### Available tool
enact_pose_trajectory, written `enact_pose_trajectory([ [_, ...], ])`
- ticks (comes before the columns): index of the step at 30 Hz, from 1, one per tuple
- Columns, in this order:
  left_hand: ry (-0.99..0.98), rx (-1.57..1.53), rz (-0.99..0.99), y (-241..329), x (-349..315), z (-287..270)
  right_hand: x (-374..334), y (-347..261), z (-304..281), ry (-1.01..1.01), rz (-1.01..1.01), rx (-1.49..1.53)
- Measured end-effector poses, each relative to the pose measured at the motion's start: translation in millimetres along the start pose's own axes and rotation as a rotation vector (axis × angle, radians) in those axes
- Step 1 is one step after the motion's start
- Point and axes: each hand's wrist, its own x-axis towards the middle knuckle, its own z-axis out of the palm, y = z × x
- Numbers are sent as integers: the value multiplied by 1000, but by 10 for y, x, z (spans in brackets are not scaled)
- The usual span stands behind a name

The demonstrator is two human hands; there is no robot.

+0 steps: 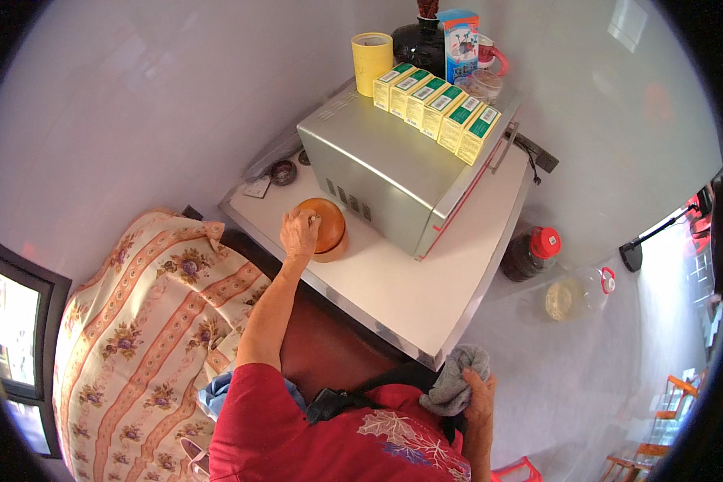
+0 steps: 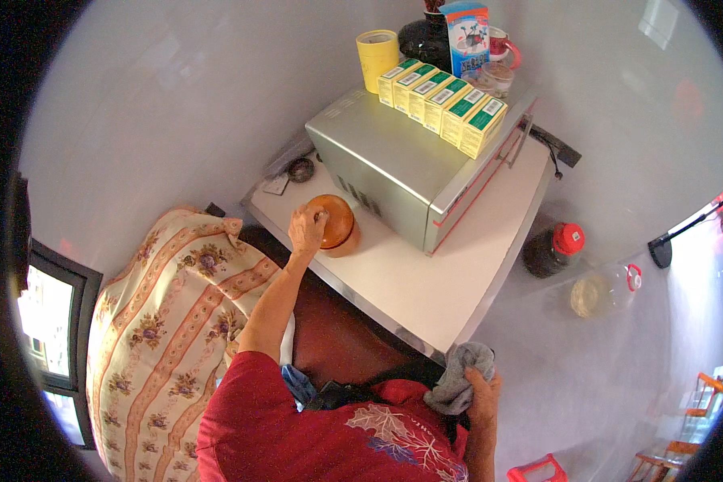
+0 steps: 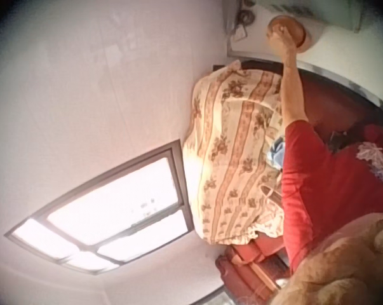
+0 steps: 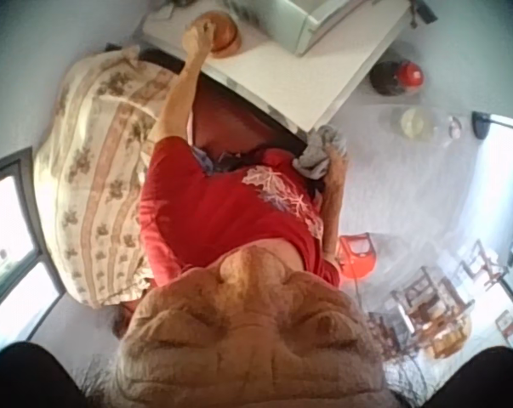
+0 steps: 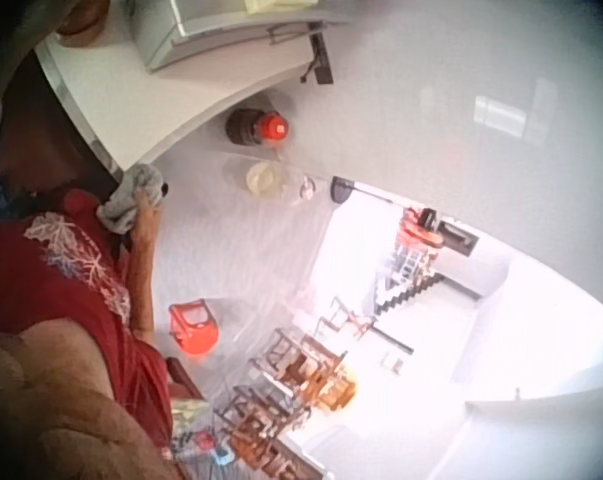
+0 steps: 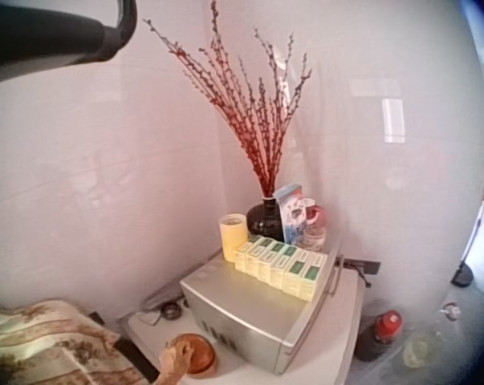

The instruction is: The person wipes an orange ceramic jar with a grey cloth, then proceeds to wipe several small yellow and green boxes one by one. The person handles each item individually, wiping the surfaces before placing them back on the counter.

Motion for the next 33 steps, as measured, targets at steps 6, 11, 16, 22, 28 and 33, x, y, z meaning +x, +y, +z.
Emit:
enact_pose_trajectory([
  [6, -139, -18, -49, -31, 6, 86, -36, -19, 68, 23, -18, 51],
  [11, -196, -15, 23, -117, 99, 138, -9, 57, -7, -25, 18, 74],
  [16, -234, -17, -7, -161, 110, 220, 5, 115, -22, -23, 7, 91],
  [22, -257, -95, 11, -184, 103, 225, -17, 142, -94, -43, 33, 34],
  [28, 207, -277, 162, 665, 161, -311, -13, 138, -152, 13, 58, 102],
  [33, 197, -418, 454, 1627, 286, -434, 23, 179, -205, 25, 44, 110],
])
